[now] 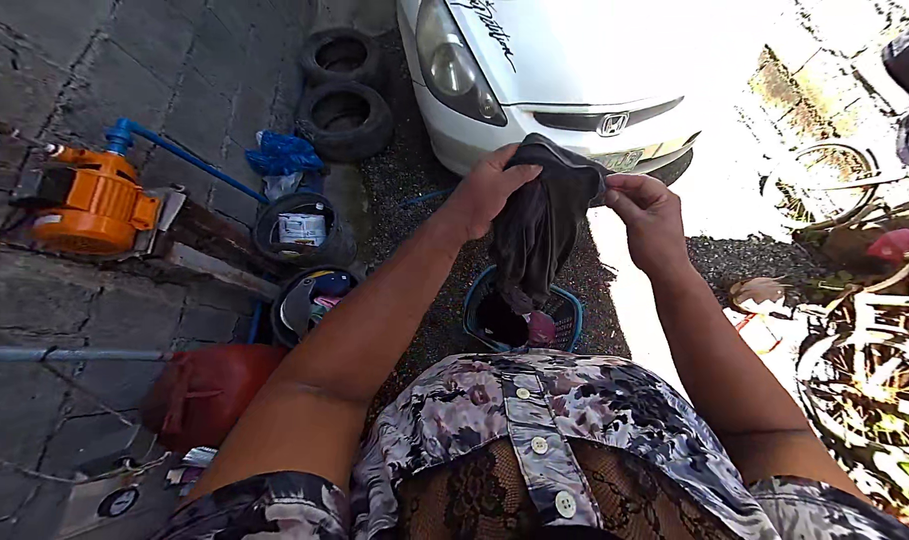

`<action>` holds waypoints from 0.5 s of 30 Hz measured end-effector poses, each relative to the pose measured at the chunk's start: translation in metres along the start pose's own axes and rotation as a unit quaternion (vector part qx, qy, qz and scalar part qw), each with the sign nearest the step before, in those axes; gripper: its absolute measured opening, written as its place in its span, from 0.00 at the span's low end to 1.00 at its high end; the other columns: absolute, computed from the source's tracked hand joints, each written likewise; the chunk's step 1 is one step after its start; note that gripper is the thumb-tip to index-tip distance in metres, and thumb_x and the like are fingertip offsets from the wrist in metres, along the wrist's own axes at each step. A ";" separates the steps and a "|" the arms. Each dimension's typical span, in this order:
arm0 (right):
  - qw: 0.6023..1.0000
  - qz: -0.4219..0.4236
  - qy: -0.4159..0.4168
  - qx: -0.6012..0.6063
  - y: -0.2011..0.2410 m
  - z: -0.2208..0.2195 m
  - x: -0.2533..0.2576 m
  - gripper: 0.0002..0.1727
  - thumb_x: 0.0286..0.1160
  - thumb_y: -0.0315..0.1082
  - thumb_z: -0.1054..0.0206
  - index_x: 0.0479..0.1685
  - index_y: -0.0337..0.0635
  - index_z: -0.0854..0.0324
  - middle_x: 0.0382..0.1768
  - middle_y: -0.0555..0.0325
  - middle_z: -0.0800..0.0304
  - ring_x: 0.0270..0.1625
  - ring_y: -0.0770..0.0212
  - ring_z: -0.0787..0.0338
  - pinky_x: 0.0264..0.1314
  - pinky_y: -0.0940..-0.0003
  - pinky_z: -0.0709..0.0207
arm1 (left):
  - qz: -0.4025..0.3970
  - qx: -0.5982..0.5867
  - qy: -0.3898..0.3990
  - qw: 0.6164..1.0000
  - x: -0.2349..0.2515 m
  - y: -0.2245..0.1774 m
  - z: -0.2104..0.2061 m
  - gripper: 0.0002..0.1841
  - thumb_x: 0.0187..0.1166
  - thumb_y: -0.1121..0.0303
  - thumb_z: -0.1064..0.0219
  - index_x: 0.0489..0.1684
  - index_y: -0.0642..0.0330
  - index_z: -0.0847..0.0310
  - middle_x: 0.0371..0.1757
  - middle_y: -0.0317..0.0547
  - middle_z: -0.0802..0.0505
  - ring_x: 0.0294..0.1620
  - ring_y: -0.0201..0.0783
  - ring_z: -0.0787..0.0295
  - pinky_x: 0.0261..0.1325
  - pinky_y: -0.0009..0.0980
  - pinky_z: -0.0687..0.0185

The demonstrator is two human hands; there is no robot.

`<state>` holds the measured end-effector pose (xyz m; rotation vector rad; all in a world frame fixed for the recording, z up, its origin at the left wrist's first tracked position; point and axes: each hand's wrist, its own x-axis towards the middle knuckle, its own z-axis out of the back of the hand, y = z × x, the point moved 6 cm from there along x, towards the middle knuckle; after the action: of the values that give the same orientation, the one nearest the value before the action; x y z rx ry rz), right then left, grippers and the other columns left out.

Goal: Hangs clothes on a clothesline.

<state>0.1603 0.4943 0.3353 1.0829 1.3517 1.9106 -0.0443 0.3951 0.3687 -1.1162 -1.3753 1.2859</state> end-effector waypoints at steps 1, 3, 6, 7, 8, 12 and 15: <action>1.000 -0.016 0.013 0.001 -0.004 0.002 -0.001 0.17 0.82 0.29 0.36 0.65 0.34 0.19 0.55 0.55 0.08 0.54 0.68 0.08 0.63 0.67 0.14 | -0.008 -0.012 -0.007 1.000 0.008 -0.014 -0.011 0.13 0.90 0.70 0.45 0.66 0.60 0.24 0.48 0.38 0.09 0.47 0.28 0.10 0.55 0.30 0.11; 0.998 -0.054 0.039 0.005 -0.023 0.005 -0.008 0.24 0.82 0.30 0.37 0.76 0.35 0.27 0.62 0.51 0.11 0.59 0.62 0.08 0.64 0.62 0.13 | -0.014 -0.032 -0.016 0.999 0.022 -0.037 -0.033 0.11 0.91 0.70 0.46 0.64 0.61 0.24 0.45 0.40 0.10 0.44 0.30 0.10 0.52 0.31 0.11; 0.990 -0.122 0.067 0.003 -0.059 0.010 -0.035 0.21 0.83 0.32 0.37 0.72 0.36 0.27 0.54 0.50 0.10 0.51 0.60 0.07 0.55 0.59 0.11 | -0.003 -0.046 -0.026 0.999 0.031 -0.066 -0.059 0.14 0.92 0.67 0.48 0.69 0.60 0.27 0.47 0.44 0.11 0.46 0.34 0.10 0.52 0.33 0.11; 0.988 -0.117 0.099 0.006 -0.062 0.010 -0.046 0.17 0.84 0.34 0.37 0.66 0.36 0.24 0.50 0.52 0.11 0.48 0.62 0.08 0.54 0.60 0.12 | -0.005 -0.056 -0.037 0.998 0.032 -0.076 -0.065 0.15 0.92 0.67 0.48 0.71 0.59 0.29 0.49 0.45 0.11 0.47 0.35 0.10 0.52 0.34 0.10; 0.986 -0.096 0.136 0.011 -0.062 0.009 -0.056 0.15 0.82 0.38 0.36 0.58 0.37 0.21 0.45 0.55 0.11 0.45 0.65 0.09 0.52 0.63 0.13 | -0.007 -0.074 -0.050 0.996 0.031 -0.084 -0.070 0.15 0.92 0.67 0.48 0.72 0.59 0.30 0.50 0.46 0.12 0.48 0.37 0.09 0.52 0.35 0.10; 0.964 -0.053 0.259 -0.032 -0.039 -0.009 -0.072 0.24 0.68 0.42 0.25 0.57 0.35 0.20 0.48 0.54 0.10 0.49 0.65 0.09 0.53 0.64 0.13 | -0.019 -0.154 -0.097 0.983 0.022 -0.098 -0.085 0.15 0.92 0.69 0.48 0.72 0.58 0.32 0.49 0.47 0.12 0.48 0.39 0.10 0.52 0.38 0.10; 0.957 -0.100 0.237 -0.135 -0.039 -0.011 -0.067 0.17 0.82 0.34 0.31 0.61 0.30 0.19 0.52 0.40 0.10 0.54 0.50 0.08 0.61 0.49 0.15 | -0.028 -0.160 -0.128 0.978 0.014 -0.105 -0.086 0.14 0.90 0.71 0.46 0.69 0.59 0.32 0.48 0.48 0.12 0.47 0.39 0.09 0.52 0.37 0.10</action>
<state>0.1851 0.4482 0.2768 0.3490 1.3253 2.1999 0.0348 0.4187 0.4774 -1.1406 -1.8444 1.2270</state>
